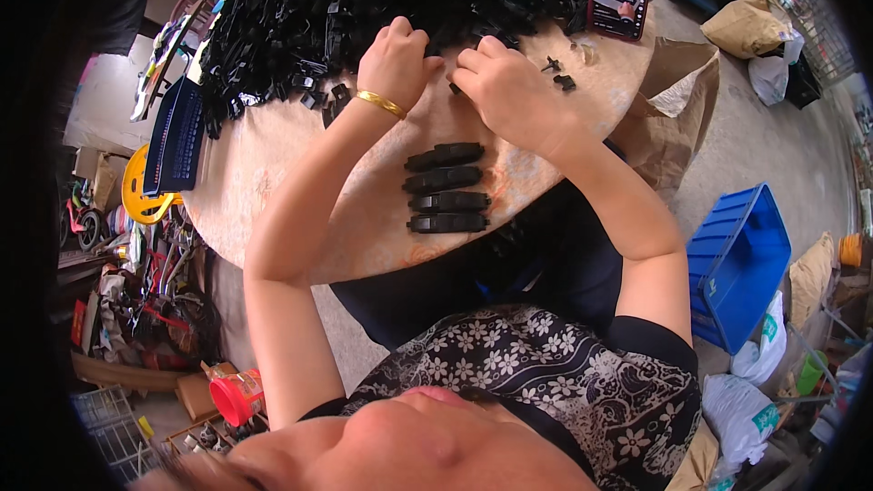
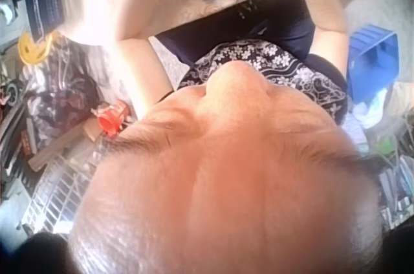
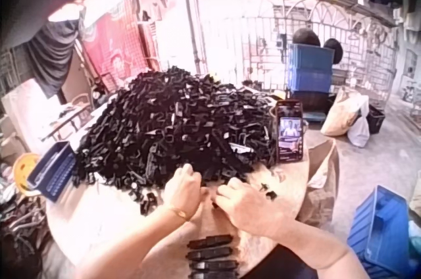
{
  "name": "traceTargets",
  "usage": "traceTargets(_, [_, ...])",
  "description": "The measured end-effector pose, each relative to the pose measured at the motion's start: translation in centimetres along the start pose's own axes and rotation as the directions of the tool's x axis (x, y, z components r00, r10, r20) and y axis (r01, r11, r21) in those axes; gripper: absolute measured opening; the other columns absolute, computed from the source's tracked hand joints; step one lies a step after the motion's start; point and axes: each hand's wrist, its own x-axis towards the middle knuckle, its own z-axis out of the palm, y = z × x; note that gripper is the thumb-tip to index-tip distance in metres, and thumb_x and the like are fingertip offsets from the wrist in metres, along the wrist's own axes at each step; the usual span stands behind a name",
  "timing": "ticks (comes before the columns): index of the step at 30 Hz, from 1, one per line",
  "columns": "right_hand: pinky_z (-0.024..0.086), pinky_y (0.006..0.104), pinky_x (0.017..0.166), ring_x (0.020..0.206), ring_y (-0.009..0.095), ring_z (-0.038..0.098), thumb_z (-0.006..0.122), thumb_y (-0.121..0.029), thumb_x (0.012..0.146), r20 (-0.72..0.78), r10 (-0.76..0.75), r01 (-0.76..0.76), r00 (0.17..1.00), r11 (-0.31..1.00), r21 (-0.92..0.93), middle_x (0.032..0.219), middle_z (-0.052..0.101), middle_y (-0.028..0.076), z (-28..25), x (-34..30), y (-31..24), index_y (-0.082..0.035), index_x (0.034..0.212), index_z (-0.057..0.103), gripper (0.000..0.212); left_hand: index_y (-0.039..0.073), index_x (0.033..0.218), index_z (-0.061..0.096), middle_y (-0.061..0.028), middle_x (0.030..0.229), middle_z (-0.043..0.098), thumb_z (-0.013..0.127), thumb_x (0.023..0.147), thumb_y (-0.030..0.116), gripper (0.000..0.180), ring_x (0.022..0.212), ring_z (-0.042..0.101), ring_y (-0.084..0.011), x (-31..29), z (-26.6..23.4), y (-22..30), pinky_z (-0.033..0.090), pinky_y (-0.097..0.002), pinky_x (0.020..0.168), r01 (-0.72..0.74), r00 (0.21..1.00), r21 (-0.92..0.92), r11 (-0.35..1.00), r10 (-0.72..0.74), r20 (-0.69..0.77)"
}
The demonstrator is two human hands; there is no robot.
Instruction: The person assembles plastic components by fitting smaller pieces into bases by hand and stacks the assembled parts on the table.
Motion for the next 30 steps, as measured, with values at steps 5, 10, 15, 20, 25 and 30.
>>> traceTargets(5, [0.048, 0.0325, 0.078, 0.086, 0.024, 0.054, 0.061, -0.004, 0.077, -0.14, 0.02, -0.012, 0.99, 0.998, 0.059, 0.087, 0.057, 0.007, -0.6, -0.6, -0.6, -0.003, 0.09, 0.063, 0.014, 0.001, 0.091, 0.067, -0.0125, 0.096, 0.061, 0.073, 0.076, 0.027, 0.03, 0.093, 0.058, -0.0307, -1.1, -1.4, 0.0, 0.049, -0.039, 0.081, 0.042, 0.999, -0.029, 0.999, -0.042, -0.002])
traceTargets(10, [0.051, 0.0353, 0.071, 0.082, 0.026, 0.059, 0.06, -0.008, 0.08, -0.005, 0.133, -0.132, 0.991, 0.983, 0.125, 0.087, 0.058, 0.008, -1.7, -1.5, -1.2, -0.005, 0.095, 0.065, 0.016, 0.0, 0.088, 0.067, -0.0116, 0.088, 0.064, 0.072, 0.078, 0.024, 0.026, 0.084, 0.057, -0.0289, -4.2, -4.0, -1.5, 0.047, -0.0374, 0.076, -0.062, 0.994, -0.26, 0.964, 0.036, -0.106])
traceTargets(15, [0.053, 0.0375, 0.07, 0.082, 0.03, 0.064, 0.056, -0.004, 0.08, 0.058, 0.163, -0.173, 0.985, 0.917, 0.36, 0.096, 0.063, 0.01, -1.9, -1.5, -0.4, -0.006, 0.101, 0.066, 0.024, -0.001, 0.088, 0.067, -0.0127, 0.085, 0.061, 0.066, 0.08, 0.02, 0.022, 0.081, 0.056, -0.0292, -7.4, -5.5, -0.8, 0.045, -0.0361, 0.074, 0.026, 0.963, -0.456, 0.89, 0.099, 0.249])
traceTargets(20, [0.051, 0.0346, 0.077, 0.09, 0.031, 0.064, 0.054, 0.009, 0.075, 0.156, 0.05, -0.115, 0.987, 0.888, 0.445, 0.105, 0.063, 0.011, -2.8, -1.8, 0.7, -0.004, 0.105, 0.066, 0.035, 0.0, 0.093, 0.067, -0.0124, 0.09, 0.06, 0.063, 0.082, 0.014, 0.019, 0.087, 0.055, -0.0309, -8.0, -4.8, -0.1, 0.046, -0.038, 0.079, -0.137, 0.985, -0.339, 0.931, 0.163, 0.05])
traceTargets(25, [0.051, 0.0366, 0.074, 0.085, 0.029, 0.063, 0.059, -0.003, 0.078, 0.294, 0.097, -0.217, 0.951, 0.887, 0.407, 0.095, 0.064, 0.009, -3.7, -1.6, -0.1, -0.009, 0.101, 0.069, 0.026, 0.0, 0.099, 0.066, -0.0131, 0.092, 0.06, 0.068, 0.078, 0.009, 0.022, 0.09, 0.056, -0.0319, -8.3, -4.4, -0.3, 0.047, -0.0387, 0.08, -0.097, 0.992, -0.392, 0.915, 0.122, 0.038])
traceTargets(30, [0.05, 0.0375, 0.071, 0.08, 0.03, 0.062, 0.066, -0.011, 0.078, 0.238, 0.116, -0.205, 0.964, 0.898, 0.39, 0.09, 0.061, 0.011, -3.5, -1.3, -0.3, -0.006, 0.098, 0.066, 0.021, 0.001, 0.102, 0.065, -0.0137, 0.09, 0.06, 0.069, 0.076, 0.007, 0.027, 0.083, 0.058, -0.0334, -8.3, -3.9, -0.5, 0.048, -0.039, 0.075, -0.063, 0.991, -0.451, 0.89, 0.107, 0.074])
